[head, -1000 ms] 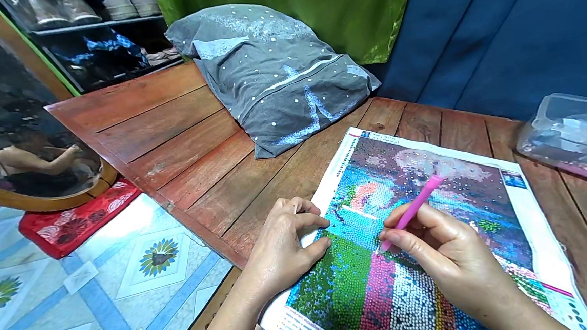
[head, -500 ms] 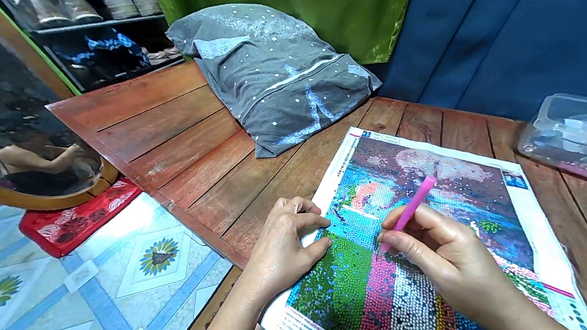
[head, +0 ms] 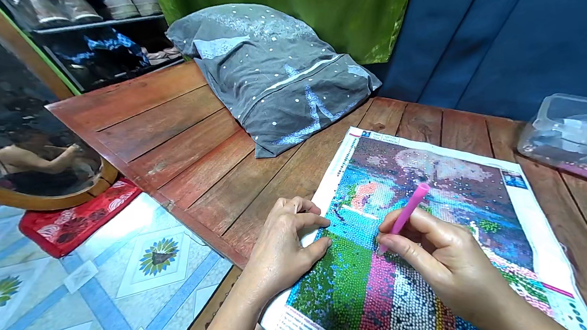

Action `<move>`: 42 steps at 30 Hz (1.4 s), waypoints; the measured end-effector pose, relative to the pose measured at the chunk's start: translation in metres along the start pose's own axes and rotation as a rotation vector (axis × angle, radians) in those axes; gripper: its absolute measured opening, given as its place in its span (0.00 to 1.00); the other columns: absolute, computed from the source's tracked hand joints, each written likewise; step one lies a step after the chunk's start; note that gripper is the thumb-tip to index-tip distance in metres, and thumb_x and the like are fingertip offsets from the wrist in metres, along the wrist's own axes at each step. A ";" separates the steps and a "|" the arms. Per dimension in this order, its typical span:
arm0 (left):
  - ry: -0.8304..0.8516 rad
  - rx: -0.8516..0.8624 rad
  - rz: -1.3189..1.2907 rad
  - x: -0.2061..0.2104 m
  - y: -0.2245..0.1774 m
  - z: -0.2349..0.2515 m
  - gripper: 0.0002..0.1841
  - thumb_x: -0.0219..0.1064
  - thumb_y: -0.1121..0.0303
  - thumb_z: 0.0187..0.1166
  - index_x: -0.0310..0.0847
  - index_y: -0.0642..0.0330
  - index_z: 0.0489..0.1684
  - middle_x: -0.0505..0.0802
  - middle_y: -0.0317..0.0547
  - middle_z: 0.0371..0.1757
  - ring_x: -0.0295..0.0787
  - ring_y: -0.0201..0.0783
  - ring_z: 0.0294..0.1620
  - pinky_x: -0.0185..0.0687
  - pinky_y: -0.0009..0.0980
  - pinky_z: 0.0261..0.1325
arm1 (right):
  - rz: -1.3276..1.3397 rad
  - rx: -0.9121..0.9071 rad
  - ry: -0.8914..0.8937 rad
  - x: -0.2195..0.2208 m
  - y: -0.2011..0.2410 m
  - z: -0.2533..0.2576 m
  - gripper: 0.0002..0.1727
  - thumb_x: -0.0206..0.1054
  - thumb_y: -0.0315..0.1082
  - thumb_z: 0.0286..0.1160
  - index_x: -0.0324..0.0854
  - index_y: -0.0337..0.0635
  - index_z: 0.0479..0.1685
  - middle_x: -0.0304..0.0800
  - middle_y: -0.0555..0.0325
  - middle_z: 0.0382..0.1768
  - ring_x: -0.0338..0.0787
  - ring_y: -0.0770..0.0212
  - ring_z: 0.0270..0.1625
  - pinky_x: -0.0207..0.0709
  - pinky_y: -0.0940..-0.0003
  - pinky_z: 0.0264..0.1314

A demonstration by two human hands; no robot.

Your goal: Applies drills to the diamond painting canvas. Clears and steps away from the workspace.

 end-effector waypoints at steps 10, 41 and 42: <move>0.004 0.003 -0.004 0.001 0.001 0.001 0.10 0.78 0.61 0.65 0.97 0.49 0.41 0.91 0.32 0.52 0.80 0.33 0.59 0.74 0.33 0.58 | 0.007 0.009 -0.018 0.000 0.000 -0.002 0.10 0.64 0.47 0.79 0.83 0.52 0.41 0.85 0.76 0.31 0.84 0.85 0.34 0.80 0.90 0.37; 0.009 -0.016 -0.016 0.000 0.000 0.000 0.10 0.78 0.61 0.65 0.98 0.49 0.41 0.90 0.31 0.52 0.78 0.33 0.59 0.73 0.33 0.58 | -0.097 -0.073 0.022 0.002 0.006 -0.004 0.13 0.61 0.46 0.81 0.86 0.50 0.36 0.87 0.73 0.31 0.84 0.86 0.36 0.78 0.92 0.41; 0.009 -0.015 -0.018 0.000 0.000 0.001 0.09 0.78 0.62 0.65 0.98 0.49 0.41 0.90 0.32 0.52 0.79 0.33 0.59 0.73 0.33 0.58 | -0.067 -0.036 0.014 0.001 0.003 -0.005 0.12 0.62 0.46 0.80 0.86 0.51 0.36 0.87 0.74 0.31 0.84 0.86 0.35 0.78 0.92 0.39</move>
Point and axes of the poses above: each hand's wrist, its own z-axis towards the middle knuckle, its own x-axis out of the palm, y = z × x, the point moved 8 cm from there along z, towards the middle knuckle
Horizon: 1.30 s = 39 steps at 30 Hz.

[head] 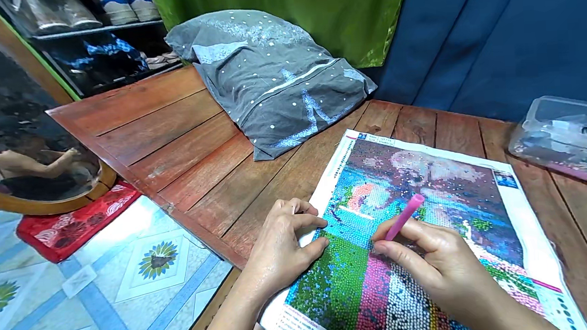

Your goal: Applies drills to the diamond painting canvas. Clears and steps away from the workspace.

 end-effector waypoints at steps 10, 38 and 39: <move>-0.012 0.018 -0.001 0.000 0.001 0.000 0.09 0.78 0.62 0.64 0.98 0.48 0.40 0.90 0.31 0.50 0.79 0.32 0.58 0.73 0.32 0.57 | 0.079 0.097 -0.006 -0.003 -0.010 -0.001 0.11 0.62 0.47 0.80 0.85 0.54 0.37 0.85 0.77 0.29 0.84 0.85 0.32 0.79 0.90 0.36; -0.010 0.012 -0.004 0.000 0.001 0.000 0.10 0.78 0.62 0.64 0.98 0.49 0.40 0.90 0.31 0.51 0.79 0.32 0.59 0.73 0.32 0.57 | 0.104 0.103 0.011 -0.005 -0.012 -0.002 0.10 0.64 0.45 0.78 0.86 0.53 0.37 0.87 0.76 0.29 0.86 0.85 0.33 0.80 0.90 0.36; -0.011 0.014 -0.003 0.000 0.001 0.000 0.09 0.78 0.62 0.64 0.98 0.49 0.40 0.90 0.31 0.51 0.79 0.32 0.59 0.73 0.32 0.57 | 0.072 0.074 0.016 -0.004 -0.009 -0.002 0.11 0.64 0.46 0.78 0.87 0.52 0.36 0.87 0.76 0.31 0.85 0.86 0.34 0.80 0.91 0.38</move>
Point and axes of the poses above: each hand's wrist, its own z-axis towards the middle knuckle, its own x-axis out of the palm, y = z × x, the point moved 8 cm from there along z, towards the middle knuckle
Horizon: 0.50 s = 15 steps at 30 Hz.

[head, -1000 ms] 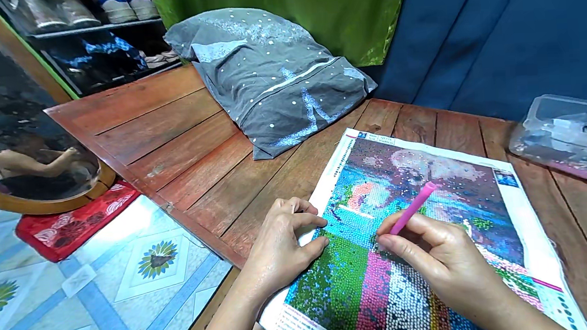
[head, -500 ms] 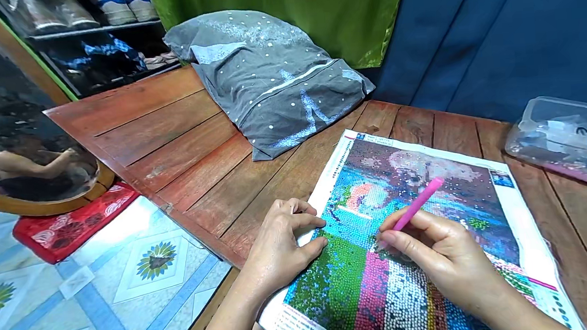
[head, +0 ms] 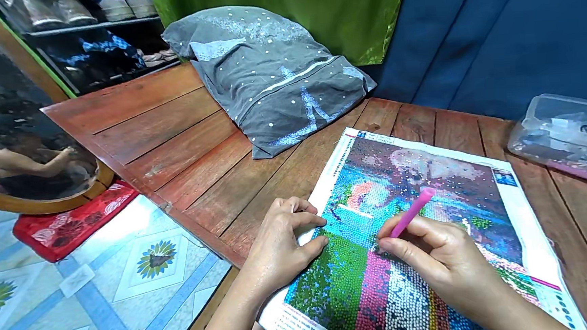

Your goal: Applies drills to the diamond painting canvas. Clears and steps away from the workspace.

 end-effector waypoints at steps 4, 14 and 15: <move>0.007 -0.011 -0.006 0.000 0.001 0.000 0.09 0.78 0.62 0.65 0.98 0.49 0.40 0.90 0.31 0.51 0.79 0.33 0.60 0.73 0.32 0.58 | -0.027 -0.025 -0.001 0.000 0.003 0.000 0.12 0.63 0.46 0.78 0.87 0.52 0.36 0.88 0.76 0.32 0.85 0.86 0.35 0.79 0.92 0.39; -0.001 -0.003 -0.004 0.000 0.001 0.000 0.10 0.78 0.61 0.64 0.98 0.48 0.40 0.90 0.31 0.51 0.79 0.32 0.60 0.73 0.32 0.58 | 0.099 0.073 0.006 -0.003 -0.005 0.000 0.09 0.64 0.45 0.78 0.86 0.54 0.38 0.89 0.76 0.29 0.88 0.82 0.32 0.83 0.88 0.36; -0.003 0.001 -0.002 0.000 0.002 0.000 0.10 0.78 0.61 0.64 0.98 0.48 0.41 0.90 0.30 0.51 0.79 0.31 0.59 0.74 0.31 0.58 | 0.100 0.075 0.008 -0.003 -0.006 0.000 0.09 0.64 0.45 0.78 0.86 0.54 0.38 0.89 0.76 0.29 0.88 0.82 0.32 0.82 0.88 0.36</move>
Point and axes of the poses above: each hand's wrist, its own z-axis towards the middle knuckle, its own x-axis out of the palm, y = z × x, the point moved 8 cm from there along z, towards the middle knuckle
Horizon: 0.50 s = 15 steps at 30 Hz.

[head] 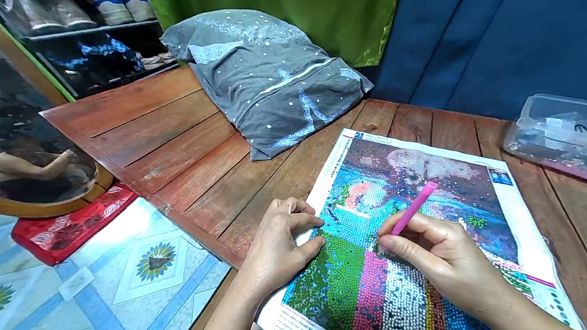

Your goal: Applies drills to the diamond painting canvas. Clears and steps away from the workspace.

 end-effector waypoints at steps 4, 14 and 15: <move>0.005 -0.002 0.001 -0.001 0.000 0.000 0.10 0.78 0.61 0.64 0.98 0.47 0.41 0.90 0.29 0.52 0.79 0.31 0.60 0.73 0.31 0.58 | -0.023 -0.029 0.008 0.002 0.001 0.000 0.09 0.64 0.45 0.78 0.87 0.53 0.37 0.89 0.76 0.29 0.87 0.83 0.33 0.82 0.89 0.37; 0.018 -0.009 -0.020 -0.001 0.000 0.001 0.09 0.80 0.63 0.64 0.98 0.50 0.40 0.91 0.33 0.52 0.79 0.34 0.60 0.74 0.35 0.58 | 0.108 -0.028 -0.056 -0.012 0.007 0.001 0.06 0.69 0.43 0.75 0.90 0.56 0.37 0.91 0.74 0.35 0.90 0.78 0.36 0.86 0.83 0.40; 0.017 -0.014 -0.033 -0.001 0.000 0.001 0.09 0.80 0.63 0.65 0.97 0.50 0.40 0.91 0.33 0.52 0.80 0.34 0.59 0.74 0.35 0.59 | 0.177 0.014 -0.086 -0.019 0.008 0.003 0.05 0.70 0.43 0.75 0.89 0.58 0.39 0.91 0.74 0.35 0.90 0.77 0.34 0.87 0.82 0.39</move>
Point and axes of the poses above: each hand's wrist, its own z-axis towards the middle knuckle, its own x-axis out of the palm, y = z × x, the point moved 8 cm from there along z, towards the middle knuckle
